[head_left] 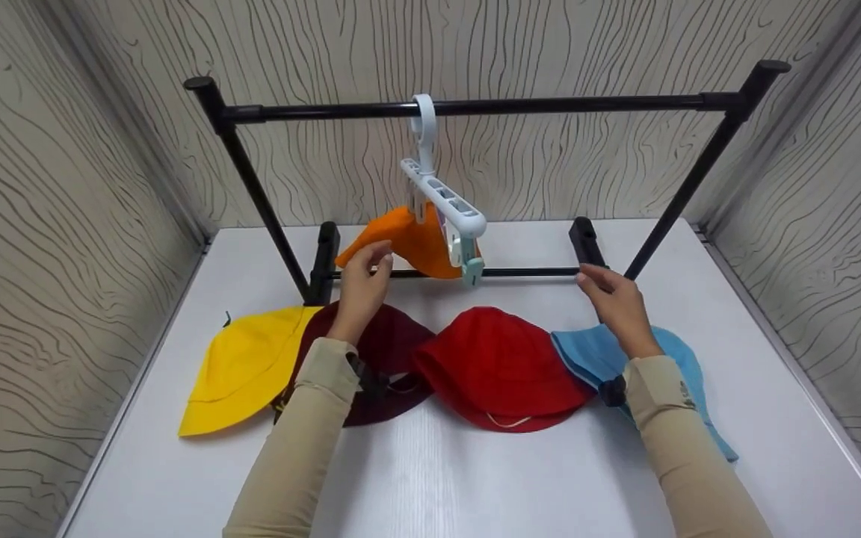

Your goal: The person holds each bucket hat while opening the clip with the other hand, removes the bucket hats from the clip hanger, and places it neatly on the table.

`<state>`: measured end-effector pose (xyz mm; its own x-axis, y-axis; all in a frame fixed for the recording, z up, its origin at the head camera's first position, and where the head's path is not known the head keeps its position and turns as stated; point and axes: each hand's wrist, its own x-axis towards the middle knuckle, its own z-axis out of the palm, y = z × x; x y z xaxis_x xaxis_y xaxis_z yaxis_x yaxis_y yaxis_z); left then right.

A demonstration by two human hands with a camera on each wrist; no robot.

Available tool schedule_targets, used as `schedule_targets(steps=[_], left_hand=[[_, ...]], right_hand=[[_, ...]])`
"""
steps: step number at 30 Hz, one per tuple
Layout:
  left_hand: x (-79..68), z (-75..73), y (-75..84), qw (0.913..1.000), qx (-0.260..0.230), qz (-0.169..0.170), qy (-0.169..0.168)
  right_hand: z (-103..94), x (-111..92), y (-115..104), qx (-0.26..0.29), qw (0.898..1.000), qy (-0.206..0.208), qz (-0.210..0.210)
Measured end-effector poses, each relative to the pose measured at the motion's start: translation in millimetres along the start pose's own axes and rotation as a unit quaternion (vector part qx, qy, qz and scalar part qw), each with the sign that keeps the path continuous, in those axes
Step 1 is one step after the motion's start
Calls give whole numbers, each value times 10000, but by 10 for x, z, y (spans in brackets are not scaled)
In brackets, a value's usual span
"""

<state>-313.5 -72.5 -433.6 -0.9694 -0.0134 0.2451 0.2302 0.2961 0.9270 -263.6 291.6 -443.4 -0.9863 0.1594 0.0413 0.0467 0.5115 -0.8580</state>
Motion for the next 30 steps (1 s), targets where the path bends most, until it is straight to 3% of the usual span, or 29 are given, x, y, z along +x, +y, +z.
schedule_targets(steps=[11,23,30], left_hand=[[19,21,75,9987,-143,446,216],[25,36,138,9990,152,275,326],[7,66,153,9992,219,247,202]], right_hand=[[441,270,-361,264,9973,-274,-621],[740,427,-695,0,9952,-603,-775],[847,533,-829,-144,9941,-757,-763]])
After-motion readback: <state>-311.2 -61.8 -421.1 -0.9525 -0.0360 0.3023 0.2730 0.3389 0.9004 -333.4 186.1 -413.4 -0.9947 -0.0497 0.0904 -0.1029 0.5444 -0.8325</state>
